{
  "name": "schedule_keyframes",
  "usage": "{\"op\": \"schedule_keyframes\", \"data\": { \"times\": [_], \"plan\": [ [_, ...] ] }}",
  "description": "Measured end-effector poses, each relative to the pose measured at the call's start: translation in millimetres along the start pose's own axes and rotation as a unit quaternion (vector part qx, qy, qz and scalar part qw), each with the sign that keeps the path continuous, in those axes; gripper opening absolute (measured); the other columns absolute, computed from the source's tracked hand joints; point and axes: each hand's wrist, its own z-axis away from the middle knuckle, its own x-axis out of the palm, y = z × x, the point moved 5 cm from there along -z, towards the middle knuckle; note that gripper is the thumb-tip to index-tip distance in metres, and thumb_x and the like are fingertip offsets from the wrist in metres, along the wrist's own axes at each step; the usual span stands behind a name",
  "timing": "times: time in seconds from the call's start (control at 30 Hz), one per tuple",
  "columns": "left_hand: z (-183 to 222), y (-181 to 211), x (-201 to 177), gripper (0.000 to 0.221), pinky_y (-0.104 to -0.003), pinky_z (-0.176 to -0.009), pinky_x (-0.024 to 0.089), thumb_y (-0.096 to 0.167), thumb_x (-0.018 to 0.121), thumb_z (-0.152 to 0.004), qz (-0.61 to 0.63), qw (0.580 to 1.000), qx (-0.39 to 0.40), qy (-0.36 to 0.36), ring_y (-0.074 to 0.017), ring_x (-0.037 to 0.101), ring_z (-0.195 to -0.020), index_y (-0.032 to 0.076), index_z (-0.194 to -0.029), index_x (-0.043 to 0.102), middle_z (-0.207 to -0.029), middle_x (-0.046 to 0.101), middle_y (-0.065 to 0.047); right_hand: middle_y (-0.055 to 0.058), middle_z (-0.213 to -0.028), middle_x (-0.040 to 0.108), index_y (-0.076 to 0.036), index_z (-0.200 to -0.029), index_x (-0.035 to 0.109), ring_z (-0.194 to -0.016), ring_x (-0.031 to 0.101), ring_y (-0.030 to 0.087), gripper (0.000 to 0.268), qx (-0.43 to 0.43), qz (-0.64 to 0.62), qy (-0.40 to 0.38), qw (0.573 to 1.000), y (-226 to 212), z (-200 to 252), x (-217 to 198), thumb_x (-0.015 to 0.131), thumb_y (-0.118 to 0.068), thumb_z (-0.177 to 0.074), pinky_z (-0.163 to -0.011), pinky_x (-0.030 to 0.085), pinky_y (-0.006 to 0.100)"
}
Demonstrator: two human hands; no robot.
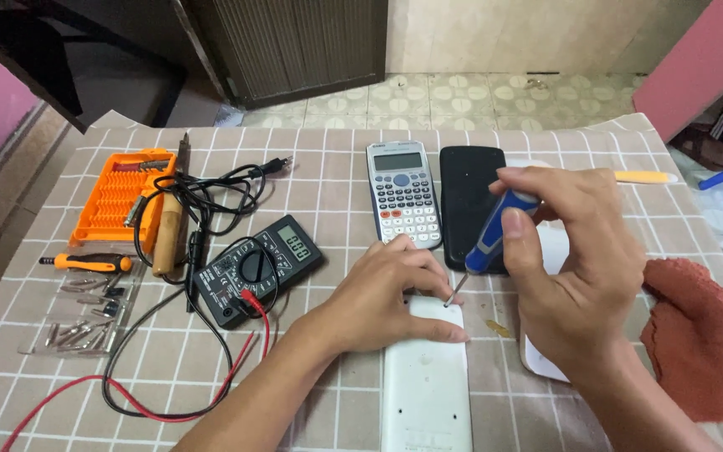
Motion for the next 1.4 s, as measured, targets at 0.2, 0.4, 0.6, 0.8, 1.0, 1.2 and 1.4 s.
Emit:
{"op": "schedule_keyframes", "data": {
  "times": [0.2, 0.4, 0.6, 0.8, 1.0, 1.2, 1.4],
  "plan": [
    [0.2, 2.5, -0.3, 0.037, -0.034, -0.087, 0.038, 0.056, 0.075, -0.075, 0.006, 1.0, 0.005, -0.001, -0.015, 0.054, -0.093, 0.024, -0.094, 0.08, -0.101, 0.074, 0.012, 0.022, -0.113, 0.069, 0.009, -0.125, 0.062, -0.103, 0.063, 0.029, 0.021, 0.013, -0.006, -0.002, 1.0, -0.7, 2.1, 2.0, 0.054, 0.004, -0.107, -0.085, 0.055, 0.034],
    [1.2, 3.4, -0.2, 0.035, -0.036, -0.085, 0.04, 0.055, 0.073, -0.078, -0.009, 1.0, 0.011, 0.007, -0.0155, 0.056, -0.094, 0.024, -0.093, 0.079, -0.103, 0.074, 0.011, 0.023, -0.113, 0.071, 0.009, -0.123, 0.065, -0.102, 0.063, 0.031, 0.017, -0.001, -0.006, 0.004, 1.0, 0.0, 3.9, -1.0, 0.058, 0.003, -0.108, -0.089, 0.052, 0.036],
    [6.5, 5.2, -1.1, 0.036, -0.036, -0.09, 0.037, 0.055, 0.068, -0.083, -0.02, 1.0, 0.018, 0.004, -0.0162, 0.057, -0.099, 0.024, -0.098, 0.078, -0.107, 0.073, 0.01, 0.025, -0.116, 0.07, 0.01, -0.122, 0.064, -0.104, 0.066, 0.032, 0.013, -0.009, -0.023, 0.015, 1.0, 1.6, 4.8, 0.7, 0.063, 0.01, -0.109, -0.083, 0.055, 0.035],
    [13.0, 0.5, -2.0, 0.034, -0.035, -0.091, 0.036, 0.05, 0.069, -0.087, -0.015, 0.999, 0.047, 0.014, -0.0172, 0.056, -0.098, 0.023, -0.105, 0.077, -0.107, 0.072, 0.007, 0.023, -0.112, 0.07, 0.01, -0.124, 0.065, -0.098, 0.063, 0.029, 0.015, 0.0, -0.015, 0.005, 1.0, -3.5, -0.4, 3.3, 0.061, 0.01, -0.109, -0.08, 0.054, 0.032],
    [18.3, 1.2, -5.7, 0.038, -0.037, -0.094, 0.039, 0.051, 0.069, -0.086, -0.004, 0.999, 0.033, 0.007, -0.0189, 0.057, -0.104, 0.021, -0.109, 0.077, -0.111, 0.071, 0.006, 0.026, -0.113, 0.068, 0.013, -0.124, 0.064, -0.097, 0.07, 0.03, 0.013, 0.007, -0.033, 0.007, 0.999, 1.1, 0.5, 5.1, 0.061, 0.01, -0.111, -0.079, 0.057, 0.033],
    [16.3, -1.0, -4.3, 0.041, -0.037, -0.091, 0.04, 0.052, 0.069, -0.084, 0.002, 0.999, 0.033, 0.001, -0.0188, 0.057, -0.101, 0.02, -0.109, 0.078, -0.11, 0.072, 0.005, 0.027, -0.113, 0.068, 0.015, -0.124, 0.065, -0.098, 0.071, 0.031, 0.011, 0.005, -0.025, 0.016, 1.0, 7.5, 6.5, 3.0, 0.062, 0.015, -0.113, -0.078, 0.054, 0.034],
    [13.0, 0.0, -3.0, 0.039, -0.037, -0.089, 0.037, 0.051, 0.071, -0.083, -0.008, 1.0, 0.009, -0.011, -0.0184, 0.055, -0.099, 0.022, -0.107, 0.079, -0.105, 0.071, 0.006, 0.03, -0.113, 0.066, 0.016, -0.125, 0.06, -0.098, 0.07, 0.033, 0.012, 0.012, -0.033, 0.007, 0.999, 4.2, 9.6, 3.0, 0.06, 0.017, -0.113, -0.081, 0.051, 0.035]
  ]
}}
